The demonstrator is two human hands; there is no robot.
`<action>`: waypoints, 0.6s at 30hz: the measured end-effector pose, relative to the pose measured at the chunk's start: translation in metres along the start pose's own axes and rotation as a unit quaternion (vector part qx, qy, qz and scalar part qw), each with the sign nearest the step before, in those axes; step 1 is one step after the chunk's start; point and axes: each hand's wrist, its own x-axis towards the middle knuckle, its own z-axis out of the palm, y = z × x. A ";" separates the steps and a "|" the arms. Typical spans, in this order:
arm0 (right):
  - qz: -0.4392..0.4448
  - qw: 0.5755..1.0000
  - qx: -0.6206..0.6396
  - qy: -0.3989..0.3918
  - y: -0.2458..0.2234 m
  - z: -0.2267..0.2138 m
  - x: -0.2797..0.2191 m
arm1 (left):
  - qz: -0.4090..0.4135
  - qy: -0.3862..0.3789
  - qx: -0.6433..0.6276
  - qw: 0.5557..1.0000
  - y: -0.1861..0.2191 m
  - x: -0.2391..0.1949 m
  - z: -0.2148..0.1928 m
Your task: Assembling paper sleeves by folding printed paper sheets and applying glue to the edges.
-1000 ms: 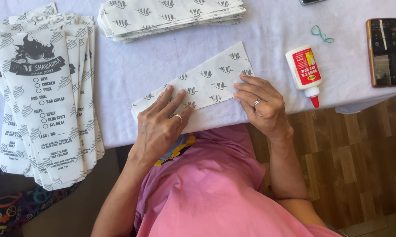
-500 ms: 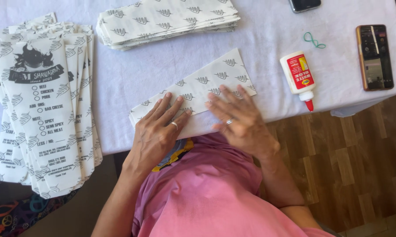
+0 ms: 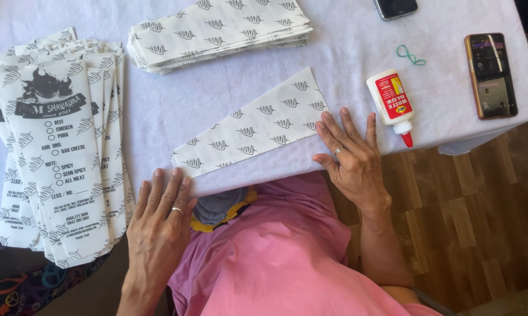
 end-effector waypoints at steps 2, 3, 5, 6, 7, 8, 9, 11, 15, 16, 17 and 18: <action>-0.003 1.000 -0.004 0.002 -0.001 0.000 0.001 | -0.008 0.052 0.018 0.998 0.011 0.012 0.002; -0.005 1.000 -0.009 0.004 -0.001 0.001 0.001 | -0.015 0.103 0.034 0.994 0.016 0.018 0.004; -0.005 1.000 -0.008 0.001 0.000 0.001 0.000 | 0.023 0.087 -0.022 0.996 0.030 0.035 0.007; -0.004 1.000 -0.007 -0.001 0.000 0.001 0.000 | 0.062 0.070 -0.078 0.993 0.036 0.045 0.009; -0.005 1.000 -0.007 0.000 0.000 0.003 -0.001 | 0.061 0.071 -0.078 0.992 0.042 0.049 0.022; 0.013 1.000 -0.003 0.004 0.000 0.004 -0.001 | 0.063 0.052 -0.094 0.992 0.048 0.054 0.035; 0.030 1.000 0.001 0.008 0.000 0.005 -0.002 | 0.064 0.033 -0.110 0.991 0.054 0.058 0.049; 0.036 0.999 0.004 0.014 0.001 0.001 0.002 | 0.066 0.030 -0.091 0.993 0.053 0.057 0.059; 0.059 0.998 -0.020 0.029 0.003 -0.005 0.007 | 0.068 0.021 -0.078 0.994 0.051 0.055 0.060; 0.056 0.998 -0.017 0.029 -0.002 -0.005 0.012 | 0.065 0.021 -0.075 0.995 0.051 0.054 0.062; 0.056 0.998 -0.014 0.033 -0.007 -0.004 0.018 | 0.064 0.026 -0.081 0.994 0.051 0.054 0.064; 0.058 0.998 -0.014 0.037 -0.011 -0.005 0.023 | 0.064 0.031 -0.089 0.993 0.053 0.054 0.067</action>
